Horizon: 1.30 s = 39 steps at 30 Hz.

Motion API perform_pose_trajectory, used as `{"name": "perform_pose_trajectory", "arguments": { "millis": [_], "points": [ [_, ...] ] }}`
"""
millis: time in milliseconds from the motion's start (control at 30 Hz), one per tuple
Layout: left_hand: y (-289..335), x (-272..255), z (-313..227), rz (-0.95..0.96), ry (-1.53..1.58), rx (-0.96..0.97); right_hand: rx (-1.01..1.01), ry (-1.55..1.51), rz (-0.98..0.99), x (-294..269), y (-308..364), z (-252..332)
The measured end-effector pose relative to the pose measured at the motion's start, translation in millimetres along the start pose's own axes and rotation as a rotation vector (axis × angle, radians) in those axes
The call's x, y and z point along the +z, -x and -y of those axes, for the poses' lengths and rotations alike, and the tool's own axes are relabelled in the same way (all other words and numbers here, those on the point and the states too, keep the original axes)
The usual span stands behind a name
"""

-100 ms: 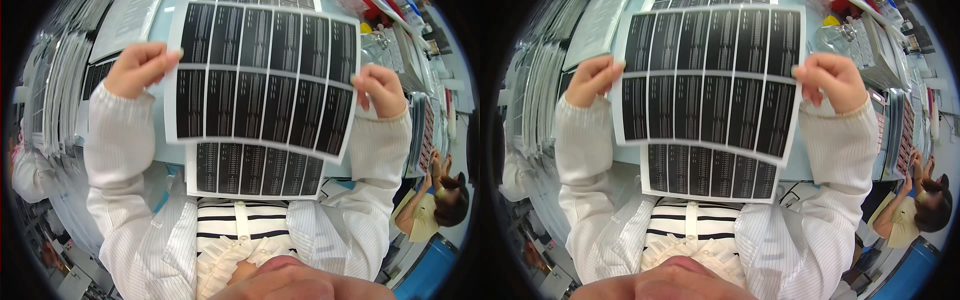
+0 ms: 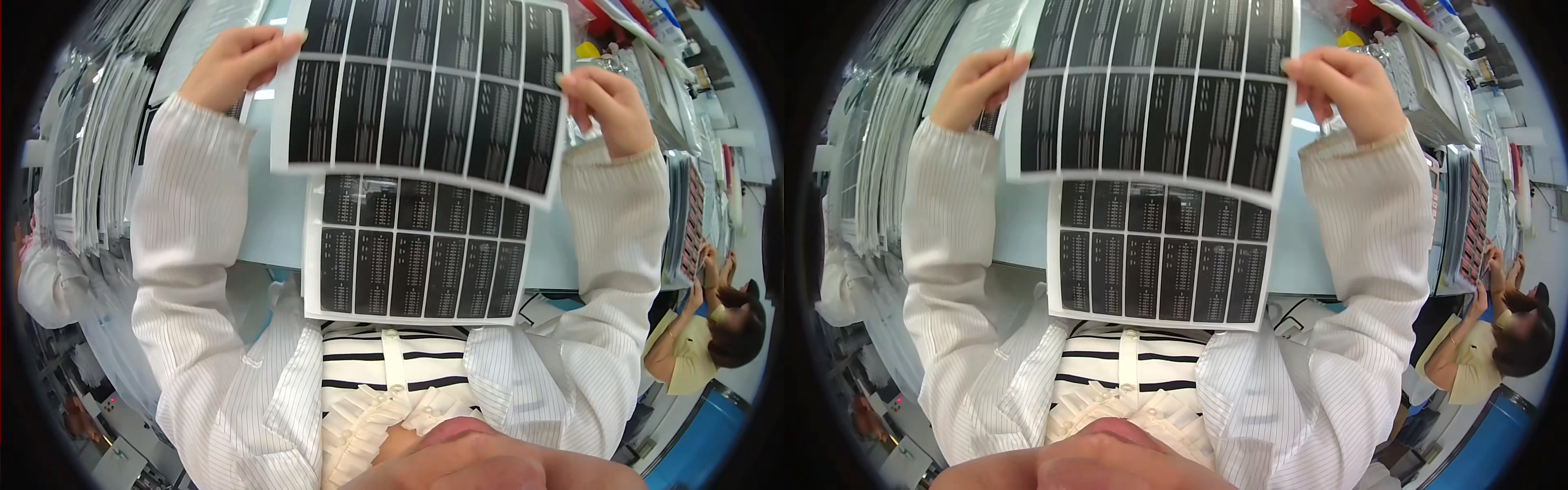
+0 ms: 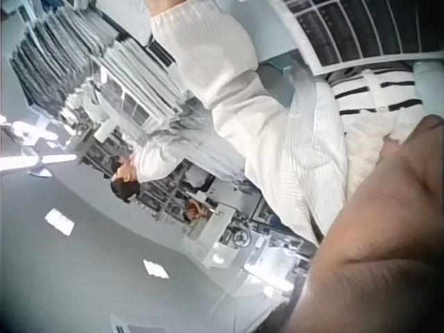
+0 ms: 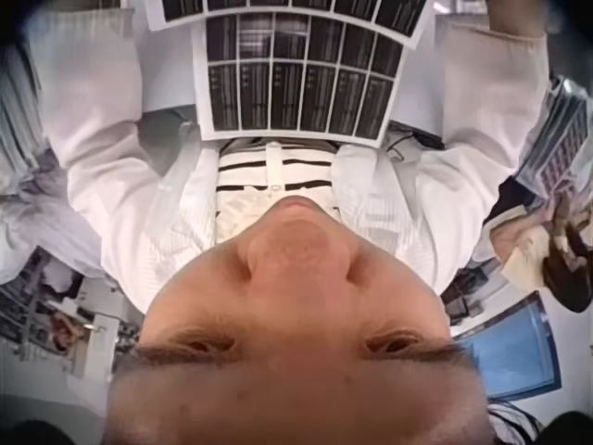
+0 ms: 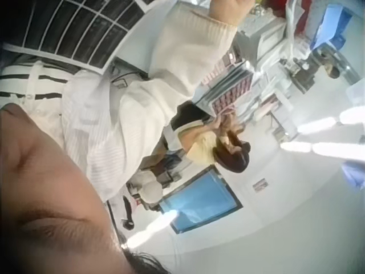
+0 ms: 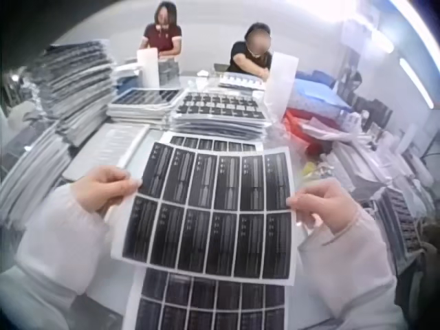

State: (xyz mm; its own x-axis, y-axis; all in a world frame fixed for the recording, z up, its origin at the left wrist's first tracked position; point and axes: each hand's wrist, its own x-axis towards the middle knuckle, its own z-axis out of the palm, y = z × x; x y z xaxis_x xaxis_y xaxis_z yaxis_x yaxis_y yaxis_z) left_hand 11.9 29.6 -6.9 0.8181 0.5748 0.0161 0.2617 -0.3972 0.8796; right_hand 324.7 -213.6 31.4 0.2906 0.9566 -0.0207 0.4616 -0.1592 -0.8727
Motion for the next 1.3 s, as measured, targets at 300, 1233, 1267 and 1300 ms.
{"name": "perform_pose_trajectory", "arguments": {
  "millis": [300, 1233, 1267, 1300],
  "points": [
    [-104.0, -3.1, 30.2, -0.317, -0.224, -0.107, 0.147, -0.08, -0.26, 6.1, -100.7, -45.3],
    [-22.5, 37.3, 31.1, -0.245, -0.664, 0.157, -0.128, 0.831, -0.363, 55.2, -24.4, -58.0],
    [-21.0, 37.2, 28.9, -0.307, -0.653, 0.216, -0.146, 0.84, -0.396, 56.4, -24.1, -55.9],
    [-18.2, 36.7, 25.4, -0.342, -0.655, 0.235, -0.122, 0.846, -0.424, 57.8, -23.0, -52.1]
  ]
}}
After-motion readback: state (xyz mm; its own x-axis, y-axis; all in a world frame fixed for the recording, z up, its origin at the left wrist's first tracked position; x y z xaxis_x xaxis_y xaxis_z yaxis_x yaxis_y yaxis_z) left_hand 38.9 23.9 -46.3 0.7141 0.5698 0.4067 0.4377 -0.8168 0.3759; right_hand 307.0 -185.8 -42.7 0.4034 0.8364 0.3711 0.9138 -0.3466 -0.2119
